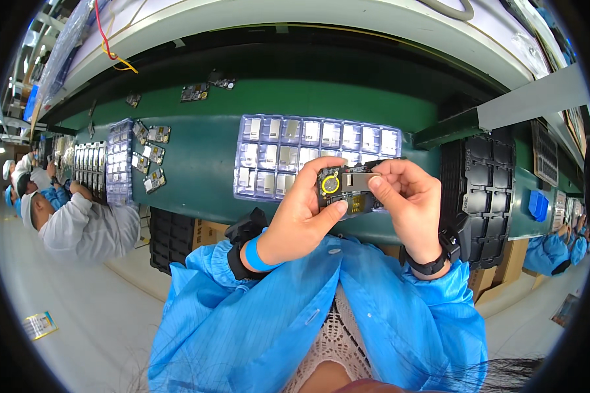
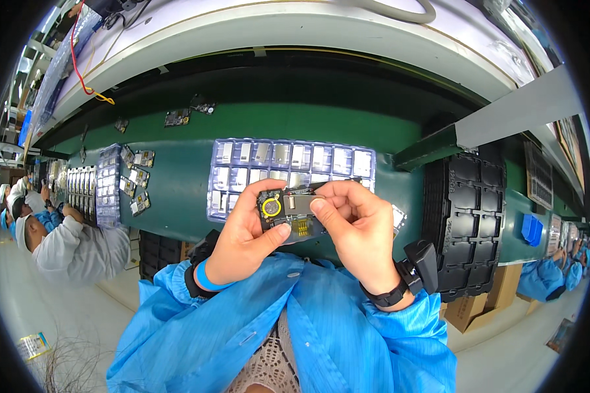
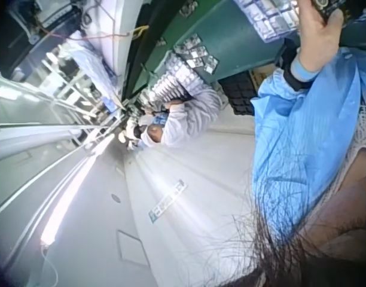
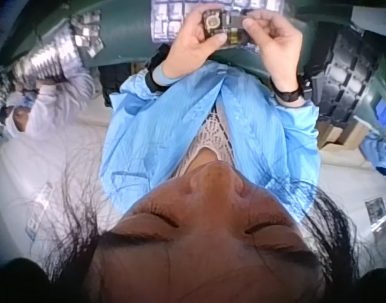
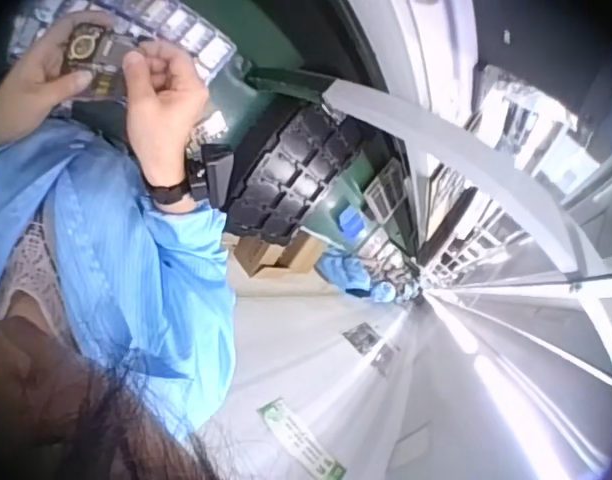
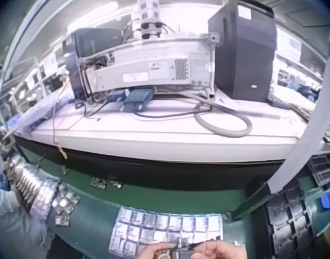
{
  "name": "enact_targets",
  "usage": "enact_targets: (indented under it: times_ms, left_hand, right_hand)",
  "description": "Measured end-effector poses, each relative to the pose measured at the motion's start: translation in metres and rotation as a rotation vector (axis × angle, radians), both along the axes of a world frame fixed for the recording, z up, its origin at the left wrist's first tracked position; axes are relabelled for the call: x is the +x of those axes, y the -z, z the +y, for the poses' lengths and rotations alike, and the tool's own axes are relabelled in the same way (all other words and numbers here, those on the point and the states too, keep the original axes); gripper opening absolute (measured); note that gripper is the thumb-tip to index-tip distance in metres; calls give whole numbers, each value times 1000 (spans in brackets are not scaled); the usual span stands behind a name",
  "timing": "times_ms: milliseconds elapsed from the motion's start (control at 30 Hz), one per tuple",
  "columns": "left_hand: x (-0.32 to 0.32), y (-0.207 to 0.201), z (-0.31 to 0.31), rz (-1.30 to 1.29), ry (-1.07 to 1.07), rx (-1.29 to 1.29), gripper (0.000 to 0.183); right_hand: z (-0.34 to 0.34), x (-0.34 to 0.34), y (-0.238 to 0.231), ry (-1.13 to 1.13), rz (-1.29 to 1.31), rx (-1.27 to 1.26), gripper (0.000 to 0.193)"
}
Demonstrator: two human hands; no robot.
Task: Manually assembling and inspecting small electronic circuit board components on a factory line.
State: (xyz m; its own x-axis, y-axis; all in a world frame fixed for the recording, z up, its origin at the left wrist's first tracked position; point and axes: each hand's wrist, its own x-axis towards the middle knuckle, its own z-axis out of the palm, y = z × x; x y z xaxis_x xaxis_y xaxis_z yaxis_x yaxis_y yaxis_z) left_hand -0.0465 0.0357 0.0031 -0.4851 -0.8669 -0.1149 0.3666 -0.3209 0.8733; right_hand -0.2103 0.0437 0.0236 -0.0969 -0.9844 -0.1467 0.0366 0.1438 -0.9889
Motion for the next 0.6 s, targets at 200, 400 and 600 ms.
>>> enact_targets:
  times_ms: [200, 400, 600]
  left_hand:
    - [0, 0, -4, -33, 22, -27, 48]
    - [-1, 1, -6, -40, 31, -15, 47]
    - [-2, 2, -9, -64, 40, 1, 50]
  right_hand:
    - [-3, -1, 2, 9, 29, 17, 11]
    - [-4, -4, 8, 19, 127, 4, 12]
    - [-8, -6, 10, 19, 92, 18, 12]
